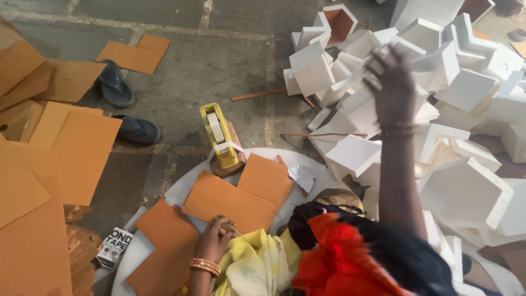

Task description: The person assembles small cardboard boxes by inserting white foam inserts into pre-cut cardboard pieces and securing them with tape. The person repeatedly picks up foam inserts, places them into cardboard frames, and uses a tape dispenser to seal the edges.

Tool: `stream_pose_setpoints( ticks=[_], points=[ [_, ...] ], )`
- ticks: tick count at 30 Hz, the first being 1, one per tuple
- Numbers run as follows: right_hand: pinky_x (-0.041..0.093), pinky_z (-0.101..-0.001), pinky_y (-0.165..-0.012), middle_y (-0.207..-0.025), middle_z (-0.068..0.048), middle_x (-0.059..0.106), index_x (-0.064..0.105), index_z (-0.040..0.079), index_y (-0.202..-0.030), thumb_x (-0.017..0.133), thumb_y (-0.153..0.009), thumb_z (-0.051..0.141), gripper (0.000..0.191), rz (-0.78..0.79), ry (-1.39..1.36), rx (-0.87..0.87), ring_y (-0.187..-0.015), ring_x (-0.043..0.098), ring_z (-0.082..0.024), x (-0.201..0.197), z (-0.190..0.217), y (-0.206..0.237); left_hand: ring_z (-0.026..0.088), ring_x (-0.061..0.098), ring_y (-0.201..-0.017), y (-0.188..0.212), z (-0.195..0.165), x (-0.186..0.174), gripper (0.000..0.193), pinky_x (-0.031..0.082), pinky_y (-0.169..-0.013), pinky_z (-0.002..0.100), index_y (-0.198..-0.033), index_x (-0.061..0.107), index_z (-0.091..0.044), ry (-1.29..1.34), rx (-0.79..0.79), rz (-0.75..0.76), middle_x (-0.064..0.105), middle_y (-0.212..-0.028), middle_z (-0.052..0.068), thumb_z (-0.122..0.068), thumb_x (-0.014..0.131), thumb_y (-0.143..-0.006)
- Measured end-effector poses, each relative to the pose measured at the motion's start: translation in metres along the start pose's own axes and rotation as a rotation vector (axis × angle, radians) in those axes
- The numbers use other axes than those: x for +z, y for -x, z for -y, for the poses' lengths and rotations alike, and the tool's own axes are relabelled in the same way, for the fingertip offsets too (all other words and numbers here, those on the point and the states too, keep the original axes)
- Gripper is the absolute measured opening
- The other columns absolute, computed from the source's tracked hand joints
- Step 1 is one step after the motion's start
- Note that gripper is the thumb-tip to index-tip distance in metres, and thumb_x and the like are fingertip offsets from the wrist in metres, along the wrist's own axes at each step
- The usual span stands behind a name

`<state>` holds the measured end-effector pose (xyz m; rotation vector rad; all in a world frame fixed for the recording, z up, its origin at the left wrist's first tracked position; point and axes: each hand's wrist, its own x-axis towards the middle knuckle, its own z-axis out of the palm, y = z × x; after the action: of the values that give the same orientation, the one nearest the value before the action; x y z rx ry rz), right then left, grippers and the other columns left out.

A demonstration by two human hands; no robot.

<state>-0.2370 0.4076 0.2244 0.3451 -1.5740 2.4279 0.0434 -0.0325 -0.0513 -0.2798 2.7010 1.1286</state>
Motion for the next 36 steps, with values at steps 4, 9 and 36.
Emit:
stream_pose_setpoints(
  ticks=[4,9,36],
  points=[
    [0.053,-0.0302,-0.089,-0.117,-0.006,0.07,0.065,0.004,-0.131,0.057,-0.104,0.035,0.042,0.067,0.145,0.146,-0.098,0.066,-0.016,0.031,-0.054,0.088,0.023,0.074,-0.088,0.007,-0.023,-0.021,0.046,0.059,-0.078,0.036,-0.129,0.062,-0.019,0.079,-0.002,0.022,0.076,-0.098,0.004,-0.021,0.075,-0.085],
    [0.054,-0.0304,-0.091,-0.114,-0.009,0.073,0.065,0.001,-0.125,0.065,-0.099,0.025,0.035,0.261,0.45,0.374,-0.102,0.067,-0.016,0.068,-0.11,0.176,0.018,0.075,-0.098,0.029,-0.097,-0.108,0.041,0.06,-0.085,0.034,-0.127,0.067,-0.009,0.499,0.256,-0.177,0.078,-0.106,0.007,-0.017,0.073,-0.088],
    [0.059,-0.0376,-0.081,-0.111,-0.014,0.07,0.064,0.003,-0.122,0.069,-0.089,0.025,0.039,0.026,0.218,-0.604,-0.1,0.071,-0.026,0.136,0.122,0.258,0.012,0.065,-0.082,0.151,-0.184,-0.259,0.014,0.054,-0.087,0.033,-0.094,0.056,-0.02,-0.432,1.188,0.321,0.06,-0.085,-0.005,-0.007,0.059,-0.096]
  ],
)
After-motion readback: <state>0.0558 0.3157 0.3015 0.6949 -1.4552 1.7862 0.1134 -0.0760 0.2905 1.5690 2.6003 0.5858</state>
